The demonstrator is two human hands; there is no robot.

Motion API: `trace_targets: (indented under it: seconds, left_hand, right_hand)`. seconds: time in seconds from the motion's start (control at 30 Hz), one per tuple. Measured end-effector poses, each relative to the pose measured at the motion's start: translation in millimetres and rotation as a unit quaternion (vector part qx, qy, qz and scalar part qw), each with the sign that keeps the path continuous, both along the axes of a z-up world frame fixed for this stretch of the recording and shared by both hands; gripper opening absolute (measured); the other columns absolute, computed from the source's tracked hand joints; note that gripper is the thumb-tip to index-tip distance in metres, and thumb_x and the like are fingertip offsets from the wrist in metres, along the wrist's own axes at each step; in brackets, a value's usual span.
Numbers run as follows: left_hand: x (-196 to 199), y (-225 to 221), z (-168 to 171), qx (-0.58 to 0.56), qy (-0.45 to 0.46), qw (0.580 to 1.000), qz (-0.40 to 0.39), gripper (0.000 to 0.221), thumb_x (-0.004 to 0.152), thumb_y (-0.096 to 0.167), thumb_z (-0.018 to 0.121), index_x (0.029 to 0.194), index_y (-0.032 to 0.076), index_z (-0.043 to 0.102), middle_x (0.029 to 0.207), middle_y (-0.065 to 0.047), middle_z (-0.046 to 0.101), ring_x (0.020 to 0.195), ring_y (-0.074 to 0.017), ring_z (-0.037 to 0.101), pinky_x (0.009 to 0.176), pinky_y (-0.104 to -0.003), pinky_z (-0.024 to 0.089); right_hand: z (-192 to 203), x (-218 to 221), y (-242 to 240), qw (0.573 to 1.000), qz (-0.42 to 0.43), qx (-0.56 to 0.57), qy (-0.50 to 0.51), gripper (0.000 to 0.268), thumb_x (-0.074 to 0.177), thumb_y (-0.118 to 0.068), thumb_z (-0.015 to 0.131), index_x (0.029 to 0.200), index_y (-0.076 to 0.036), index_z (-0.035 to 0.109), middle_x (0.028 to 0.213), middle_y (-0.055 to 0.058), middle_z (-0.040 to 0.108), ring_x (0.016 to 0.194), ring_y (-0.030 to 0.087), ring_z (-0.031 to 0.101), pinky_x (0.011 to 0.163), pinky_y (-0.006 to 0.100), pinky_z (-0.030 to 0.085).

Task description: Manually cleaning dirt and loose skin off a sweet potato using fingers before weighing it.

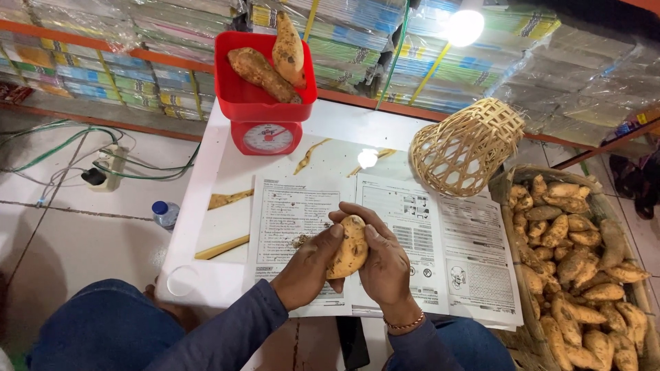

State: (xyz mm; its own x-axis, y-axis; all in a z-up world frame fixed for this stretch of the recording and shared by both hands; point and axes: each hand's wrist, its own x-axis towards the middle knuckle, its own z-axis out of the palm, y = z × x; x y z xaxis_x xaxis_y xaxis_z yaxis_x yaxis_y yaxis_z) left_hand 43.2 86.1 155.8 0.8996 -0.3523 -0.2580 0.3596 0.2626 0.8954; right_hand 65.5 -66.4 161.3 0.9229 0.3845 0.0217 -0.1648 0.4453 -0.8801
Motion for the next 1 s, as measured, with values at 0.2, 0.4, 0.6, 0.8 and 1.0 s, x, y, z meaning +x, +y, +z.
trace_targets:
  seconds: [0.2,0.4,0.6,0.8,1.0]
  left_hand:
    - [8,1,11,0.001,-0.061,0.998,-0.026,0.057,0.097,0.041,0.047,0.142,0.007,0.055,0.086,-0.011,0.060,0.052,-0.0185,0.061,0.051,-0.029,0.057]
    - [23,0,24,0.026,-0.016,0.999,-0.021,0.052,0.096,0.041,0.053,0.139,0.011,0.056,0.090,-0.010,0.058,0.054,-0.0186,0.060,0.051,-0.029,0.058]
    - [52,-12,27,0.034,-0.033,0.997,-0.063,0.046,0.097,0.037,0.052,0.134,0.009,0.055,0.091,-0.011,0.059,0.063,-0.0204,0.062,0.057,-0.032,0.058]
    - [54,-23,3,-0.036,-0.036,0.996,-0.073,0.052,0.093,0.014,0.052,0.144,0.007,0.051,0.086,-0.007,0.052,0.064,-0.0181,0.047,0.061,-0.034,0.046]
    - [38,-32,-15,0.011,-0.074,0.996,-0.044,0.045,0.094,0.015,0.056,0.138,0.006,0.052,0.086,-0.006,0.054,0.062,-0.0162,0.051,0.060,-0.033,0.051]
  right_hand:
    - [23,10,-3,0.996,-0.030,-0.082,-0.031,0.046,0.102,-0.024,0.048,0.139,0.001,0.058,0.128,0.022,0.067,0.119,0.026,0.062,0.090,0.034,0.055]
    - [33,31,-4,0.982,-0.043,-0.157,-0.091,0.042,0.102,-0.025,0.049,0.132,-0.001,0.063,0.123,0.019,0.072,0.110,0.023,0.067,0.089,0.032,0.056]
    - [38,44,-15,0.990,-0.041,-0.106,-0.079,0.049,0.102,-0.032,0.048,0.140,-0.002,0.057,0.129,0.019,0.069,0.109,0.024,0.068,0.086,0.033,0.058]
    - [25,43,-25,0.990,-0.064,-0.095,-0.083,0.050,0.100,-0.028,0.048,0.142,-0.003,0.054,0.138,0.018,0.063,0.129,0.028,0.060,0.107,0.040,0.053]
    - [0,34,-28,0.991,-0.059,-0.105,-0.054,0.054,0.096,-0.028,0.053,0.145,-0.005,0.052,0.135,0.016,0.062,0.116,0.024,0.061,0.093,0.035,0.055]
